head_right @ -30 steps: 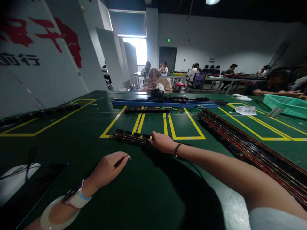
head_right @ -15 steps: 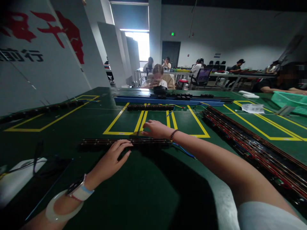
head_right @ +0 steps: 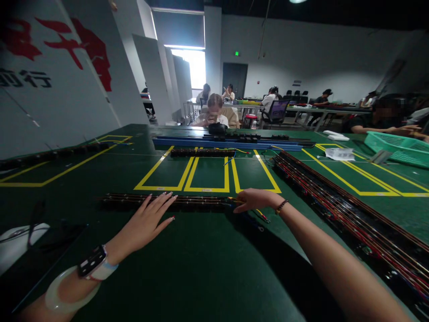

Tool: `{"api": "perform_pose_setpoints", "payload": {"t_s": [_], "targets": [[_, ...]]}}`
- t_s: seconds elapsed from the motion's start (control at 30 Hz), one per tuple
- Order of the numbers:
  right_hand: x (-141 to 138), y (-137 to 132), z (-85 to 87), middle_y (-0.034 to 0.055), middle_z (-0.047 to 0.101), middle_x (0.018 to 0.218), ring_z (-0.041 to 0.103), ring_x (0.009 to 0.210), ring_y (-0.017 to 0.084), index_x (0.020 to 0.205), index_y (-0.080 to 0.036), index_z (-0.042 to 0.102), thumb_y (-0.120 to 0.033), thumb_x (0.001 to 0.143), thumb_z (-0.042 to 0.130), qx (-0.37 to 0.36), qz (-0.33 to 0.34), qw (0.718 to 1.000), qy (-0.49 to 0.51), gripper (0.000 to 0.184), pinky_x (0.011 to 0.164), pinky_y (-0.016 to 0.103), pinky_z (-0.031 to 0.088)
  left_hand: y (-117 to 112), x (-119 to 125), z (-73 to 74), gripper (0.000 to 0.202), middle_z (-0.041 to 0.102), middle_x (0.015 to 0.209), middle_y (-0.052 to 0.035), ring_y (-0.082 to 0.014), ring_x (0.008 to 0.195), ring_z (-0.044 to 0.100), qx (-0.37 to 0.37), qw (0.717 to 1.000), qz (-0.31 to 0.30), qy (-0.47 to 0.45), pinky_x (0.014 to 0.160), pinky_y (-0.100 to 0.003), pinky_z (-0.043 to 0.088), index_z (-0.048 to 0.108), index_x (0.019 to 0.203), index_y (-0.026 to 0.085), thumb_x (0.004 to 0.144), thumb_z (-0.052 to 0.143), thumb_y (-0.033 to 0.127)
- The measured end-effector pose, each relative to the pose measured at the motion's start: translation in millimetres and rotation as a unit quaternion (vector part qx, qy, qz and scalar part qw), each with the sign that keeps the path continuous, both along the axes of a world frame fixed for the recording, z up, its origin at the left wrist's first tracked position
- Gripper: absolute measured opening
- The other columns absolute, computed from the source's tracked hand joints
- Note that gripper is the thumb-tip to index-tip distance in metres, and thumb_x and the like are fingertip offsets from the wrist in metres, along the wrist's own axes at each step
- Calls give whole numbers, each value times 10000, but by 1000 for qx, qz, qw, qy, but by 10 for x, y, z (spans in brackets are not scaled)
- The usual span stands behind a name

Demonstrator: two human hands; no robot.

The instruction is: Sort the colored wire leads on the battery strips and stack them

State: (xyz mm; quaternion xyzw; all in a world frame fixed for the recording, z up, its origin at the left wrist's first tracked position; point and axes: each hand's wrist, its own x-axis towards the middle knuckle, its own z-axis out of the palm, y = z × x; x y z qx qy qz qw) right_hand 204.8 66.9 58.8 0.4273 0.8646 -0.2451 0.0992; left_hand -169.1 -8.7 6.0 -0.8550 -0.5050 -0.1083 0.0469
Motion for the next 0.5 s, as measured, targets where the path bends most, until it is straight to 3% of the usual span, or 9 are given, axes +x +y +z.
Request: {"api": "perform_pose_setpoints", "payload": {"t_s": [0.17, 0.3, 0.5], "targets": [[-54, -47, -18, -12, 538, 749, 437, 627, 111, 862, -152, 577, -558, 735, 645, -85, 23, 995, 48, 431, 525, 225, 294, 17, -113, 43, 587, 289, 1507, -54, -248, 1383, 263, 1, 1000, -17, 25, 1130, -531, 156, 217, 1450, 300, 911, 375, 469], [-99, -52, -104, -17, 532, 664, 431, 556, 99, 813, -149, 581, -451, 804, 596, -71, -25, 997, 30, 303, 497, 226, 273, 33, -171, 85, 580, 304, 1501, -42, -249, 1376, 281, -16, 1000, -10, 18, 1124, -529, 187, 235, 1444, 316, 906, 385, 471], [-432, -72, -268, -11, 544, 654, 452, 533, 95, 814, -151, 583, -491, 836, 543, -62, -58, 990, 109, 342, 474, 217, 280, -71, -42, 167, 564, 323, 1485, -69, -290, 1368, 281, -27, 997, 24, -62, 1082, -526, 295, 325, 1413, 270, 894, 402, 478]]}}
